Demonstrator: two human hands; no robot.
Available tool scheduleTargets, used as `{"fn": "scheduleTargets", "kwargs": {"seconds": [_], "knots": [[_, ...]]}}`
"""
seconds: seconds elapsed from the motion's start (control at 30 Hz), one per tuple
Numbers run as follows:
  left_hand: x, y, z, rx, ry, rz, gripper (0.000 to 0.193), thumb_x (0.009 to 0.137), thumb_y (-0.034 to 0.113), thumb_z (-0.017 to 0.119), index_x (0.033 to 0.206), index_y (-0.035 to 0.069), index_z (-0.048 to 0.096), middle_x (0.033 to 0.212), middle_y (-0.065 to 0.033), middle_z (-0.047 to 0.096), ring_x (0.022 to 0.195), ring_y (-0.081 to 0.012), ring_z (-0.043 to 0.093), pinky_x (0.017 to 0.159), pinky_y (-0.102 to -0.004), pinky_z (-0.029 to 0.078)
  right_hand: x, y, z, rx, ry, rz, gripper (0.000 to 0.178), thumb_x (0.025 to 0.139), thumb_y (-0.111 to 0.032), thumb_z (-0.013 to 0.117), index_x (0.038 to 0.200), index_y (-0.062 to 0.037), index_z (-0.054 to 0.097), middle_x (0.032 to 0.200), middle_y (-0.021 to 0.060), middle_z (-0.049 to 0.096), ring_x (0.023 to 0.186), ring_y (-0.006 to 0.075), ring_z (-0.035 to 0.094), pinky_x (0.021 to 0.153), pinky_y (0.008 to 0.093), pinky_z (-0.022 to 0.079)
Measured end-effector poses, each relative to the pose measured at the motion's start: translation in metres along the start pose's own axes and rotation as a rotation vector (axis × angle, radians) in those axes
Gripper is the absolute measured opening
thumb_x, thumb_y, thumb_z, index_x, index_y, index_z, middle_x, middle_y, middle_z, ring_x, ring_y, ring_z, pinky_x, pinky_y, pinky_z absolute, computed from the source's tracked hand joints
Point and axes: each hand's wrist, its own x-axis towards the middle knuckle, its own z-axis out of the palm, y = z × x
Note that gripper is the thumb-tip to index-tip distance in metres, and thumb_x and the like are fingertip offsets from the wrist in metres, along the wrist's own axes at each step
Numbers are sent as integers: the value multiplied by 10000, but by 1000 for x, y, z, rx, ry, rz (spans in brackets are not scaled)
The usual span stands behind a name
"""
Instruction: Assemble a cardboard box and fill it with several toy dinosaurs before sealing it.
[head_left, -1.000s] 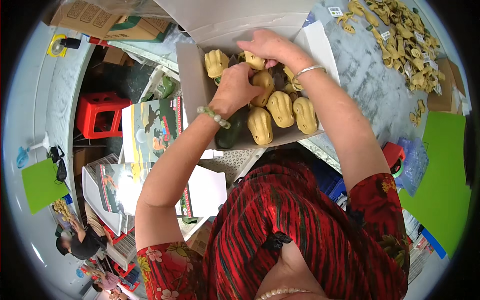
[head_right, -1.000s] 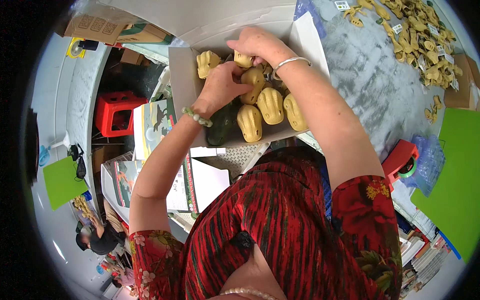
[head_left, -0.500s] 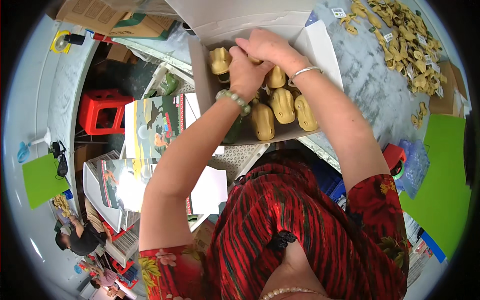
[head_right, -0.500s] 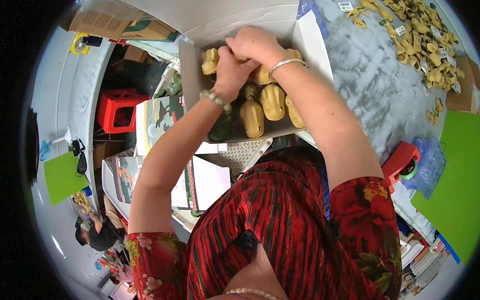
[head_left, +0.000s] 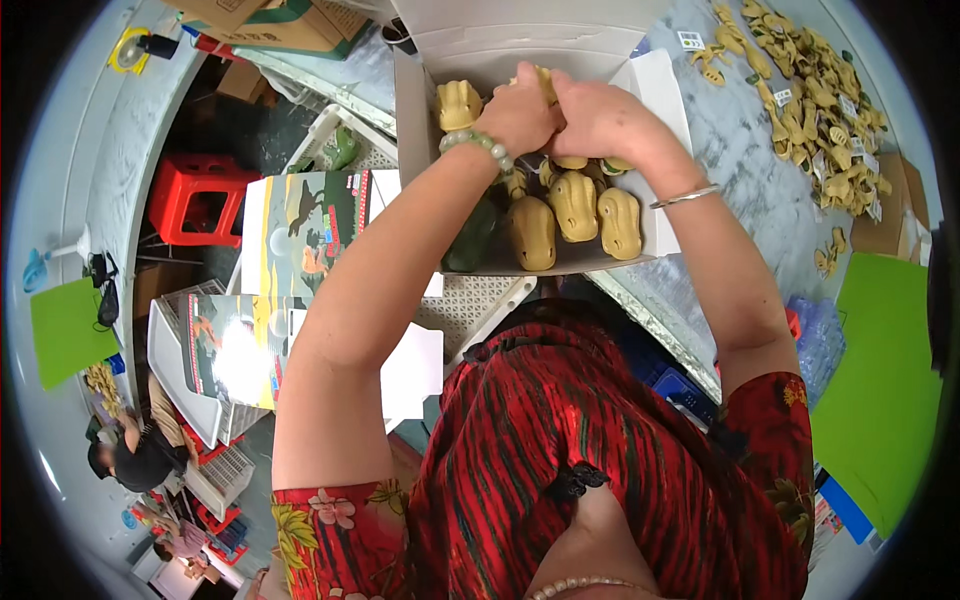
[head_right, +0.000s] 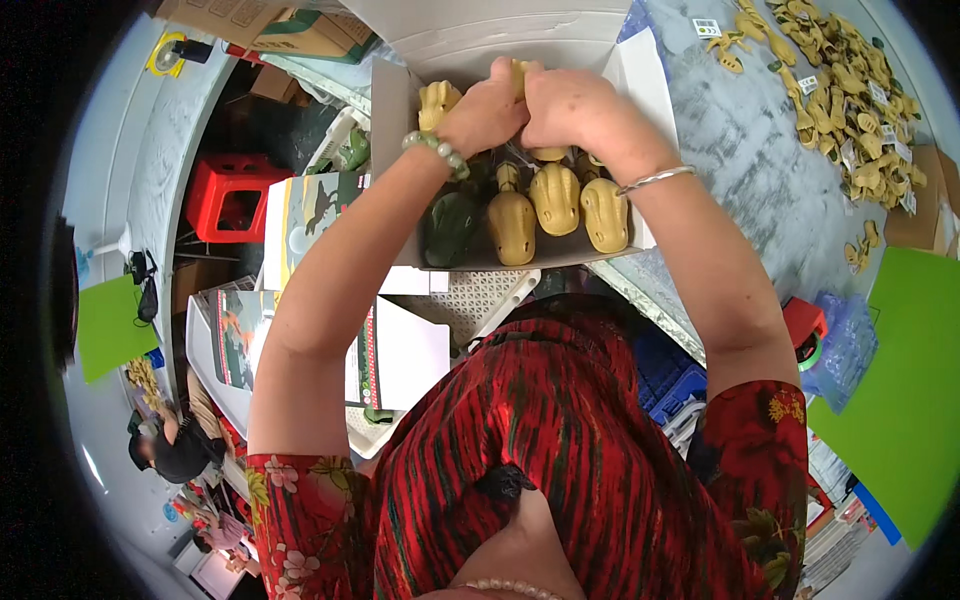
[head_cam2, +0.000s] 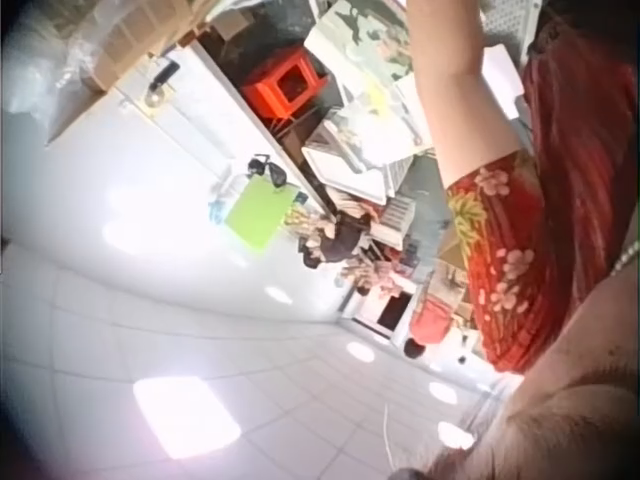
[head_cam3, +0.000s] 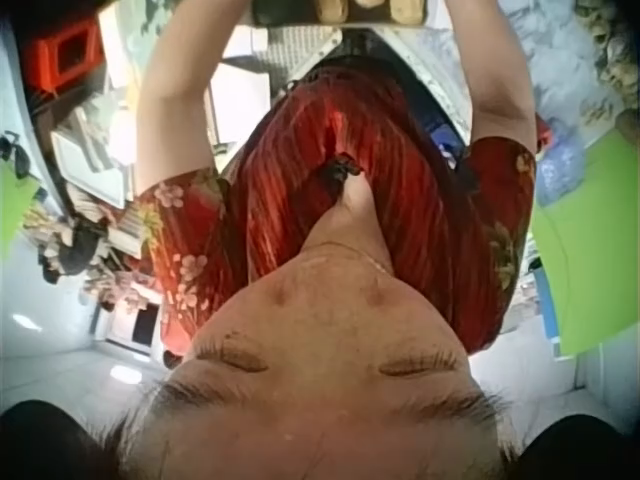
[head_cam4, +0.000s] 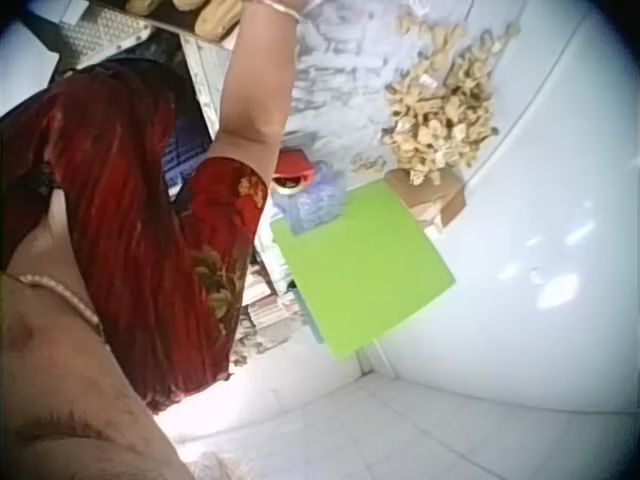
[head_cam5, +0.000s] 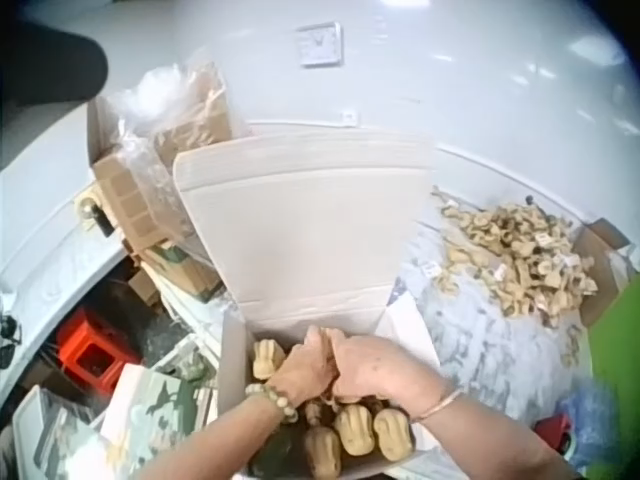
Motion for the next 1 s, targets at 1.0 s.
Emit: {"fn": "scheduleTargets", "kwargs": {"seconds": [1.0], "knots": [[18,-7,-21,676,70,137,277,733,240,457,955,105,552,894,-163,574,866,-344,534,725,-430,411,10,6,29,7,147,-60,325,739,-228,517,912,37,445,795,225,529,741,356,536,661,398,444]]}}
